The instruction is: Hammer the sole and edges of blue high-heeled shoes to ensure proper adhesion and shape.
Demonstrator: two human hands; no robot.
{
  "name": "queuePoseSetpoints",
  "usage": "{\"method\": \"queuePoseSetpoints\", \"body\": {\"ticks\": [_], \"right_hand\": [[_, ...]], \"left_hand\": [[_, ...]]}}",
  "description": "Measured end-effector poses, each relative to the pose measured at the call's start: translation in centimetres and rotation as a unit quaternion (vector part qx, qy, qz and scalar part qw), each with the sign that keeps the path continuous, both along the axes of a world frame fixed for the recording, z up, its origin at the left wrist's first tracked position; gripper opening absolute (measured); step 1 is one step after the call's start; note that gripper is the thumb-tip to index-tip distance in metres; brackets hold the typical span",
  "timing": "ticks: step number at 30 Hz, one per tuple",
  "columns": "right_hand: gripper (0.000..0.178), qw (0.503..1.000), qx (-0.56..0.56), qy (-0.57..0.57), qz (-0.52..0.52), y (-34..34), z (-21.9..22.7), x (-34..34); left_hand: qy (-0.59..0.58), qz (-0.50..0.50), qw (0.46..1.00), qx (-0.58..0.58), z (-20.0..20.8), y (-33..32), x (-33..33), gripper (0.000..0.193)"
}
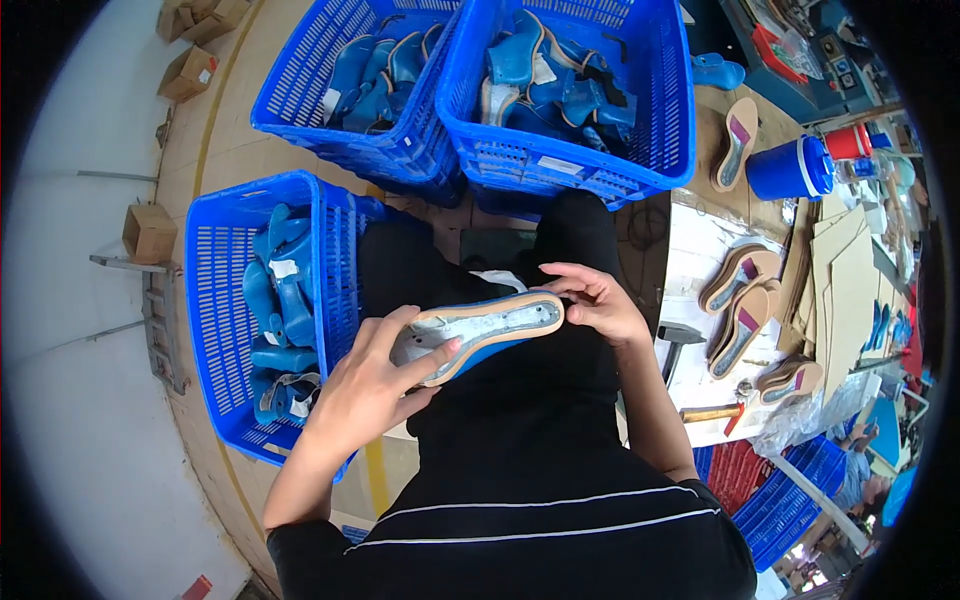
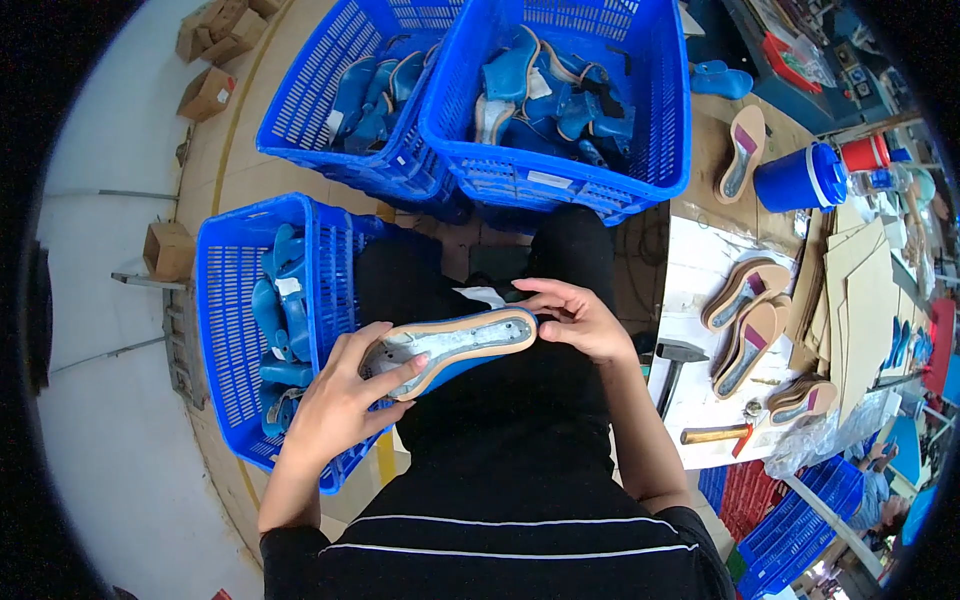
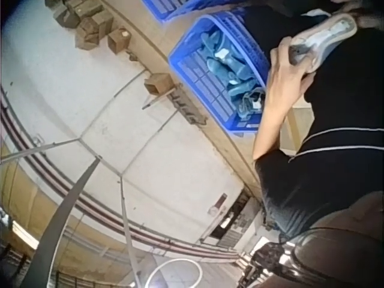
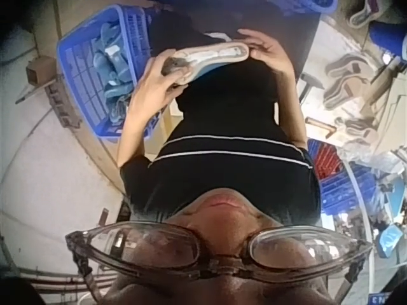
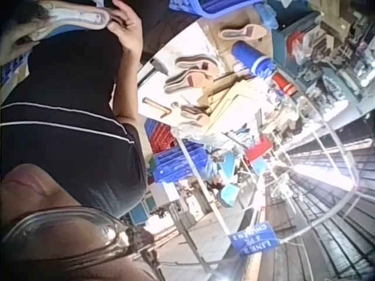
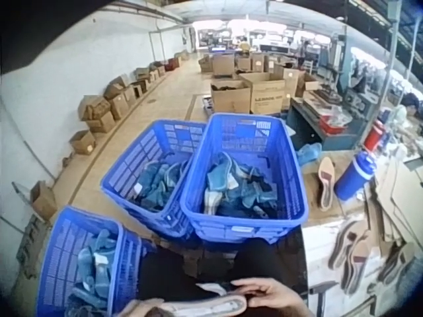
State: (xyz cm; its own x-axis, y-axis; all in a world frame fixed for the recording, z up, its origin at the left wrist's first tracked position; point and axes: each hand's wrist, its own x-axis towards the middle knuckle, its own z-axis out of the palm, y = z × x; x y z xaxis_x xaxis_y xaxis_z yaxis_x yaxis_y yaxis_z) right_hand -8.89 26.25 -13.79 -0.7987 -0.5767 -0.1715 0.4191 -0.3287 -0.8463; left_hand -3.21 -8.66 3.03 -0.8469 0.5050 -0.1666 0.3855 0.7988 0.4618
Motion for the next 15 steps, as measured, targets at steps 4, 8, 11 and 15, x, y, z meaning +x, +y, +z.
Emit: {"method": "queuePoseSetpoints", "body": {"ticks": [4, 8, 11, 15], "right_hand": [[0.072, 0.999, 0.025, 0.044, -0.006, -0.1, 0.7, -0.3], [0.063, 0.961, 0.161, 0.216, -0.059, -1.4, 3.9, -0.7], [0.063, 0.909, 0.283, 0.306, 0.022, -2.6, 8.1, -1.1], [0.061, 0.818, 0.346, 0.457, 0.05, -4.2, 9.2, -1.1]], "left_hand": [[-0.017, 0.01, 1.0, -0.016, 0.1, 0.1, 0.0, 0.07], [-0.009, 0.001, 1.0, -0.003, 0.0, 0.0, 0.2, 0.075], [-0.014, 0.001, 1.0, 0.006, -0.1, -0.1, 0.3, 0.075], [-0.011, -0.005, 1.0, -0.003, -0.1, -0.2, 0.4, 0.074]]}}
